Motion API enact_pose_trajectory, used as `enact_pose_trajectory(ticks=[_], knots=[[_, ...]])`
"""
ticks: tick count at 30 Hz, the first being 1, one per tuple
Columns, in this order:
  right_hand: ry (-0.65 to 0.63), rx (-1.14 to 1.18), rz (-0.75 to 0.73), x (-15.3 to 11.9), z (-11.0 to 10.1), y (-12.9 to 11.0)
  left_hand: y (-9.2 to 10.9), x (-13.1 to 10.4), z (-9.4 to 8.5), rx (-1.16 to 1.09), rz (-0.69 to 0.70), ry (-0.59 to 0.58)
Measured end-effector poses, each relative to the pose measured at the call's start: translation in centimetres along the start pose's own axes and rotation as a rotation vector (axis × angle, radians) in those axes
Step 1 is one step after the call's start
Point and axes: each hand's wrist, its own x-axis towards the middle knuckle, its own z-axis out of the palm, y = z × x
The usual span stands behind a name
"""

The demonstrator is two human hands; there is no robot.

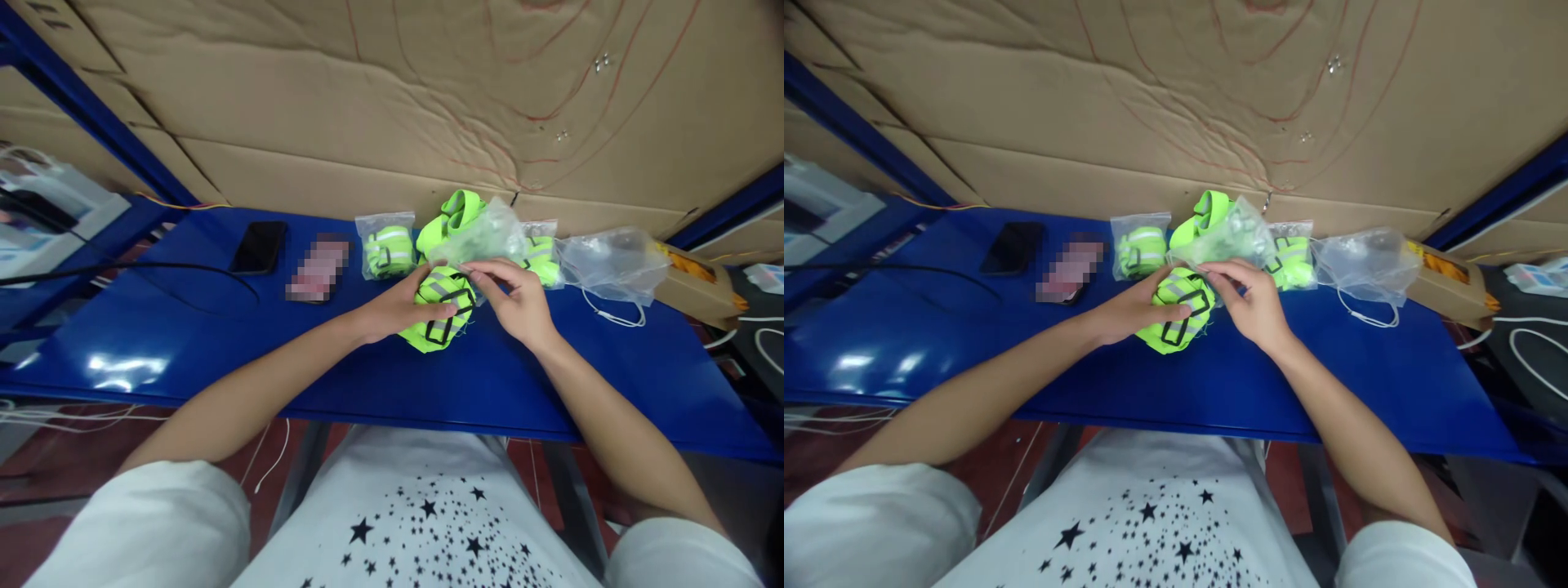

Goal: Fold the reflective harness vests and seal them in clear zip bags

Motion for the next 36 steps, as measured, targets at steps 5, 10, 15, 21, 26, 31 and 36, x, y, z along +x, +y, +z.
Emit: enact_pose_trajectory(ticks=[5, 10, 15, 21, 26, 31, 36], knots=[[-0.098, -0.008, -0.082, 0.0, -0.2, -0.2, -0.3, 0.2, -0.2, 0.020, -0.054, -0.022], [-0.102, -0.206, -0.291, -0.6, -0.1, -0.5, -0.6, 0.4, -0.2, 0.069, 0.056, 0.071], [-0.133, -0.384, -0.433, -1.1, 0.4, -0.5, -0.8, 0.8, -0.5, 0.029, 0.068, 0.261], [-0.056, -0.356, -0.360, -1.3, 1.0, -0.1, -0.8, 1.1, -0.9, 0.109, 0.227, 0.384], [-0.092, -0.369, -0.408, -1.5, 1.5, 0.0, -1.3, 1.2, -0.5, 0.141, 0.301, 0.189], [-0.164, -0.443, -0.427, -1.6, 2.1, -0.7, -1.3, 1.1, 0.1, -0.206, 0.089, 0.127], [-0.177, -0.582, -0.422, -1.6, 2.7, -1.0, -0.1, 0.8, 0.2, -0.462, 0.013, 0.060]])
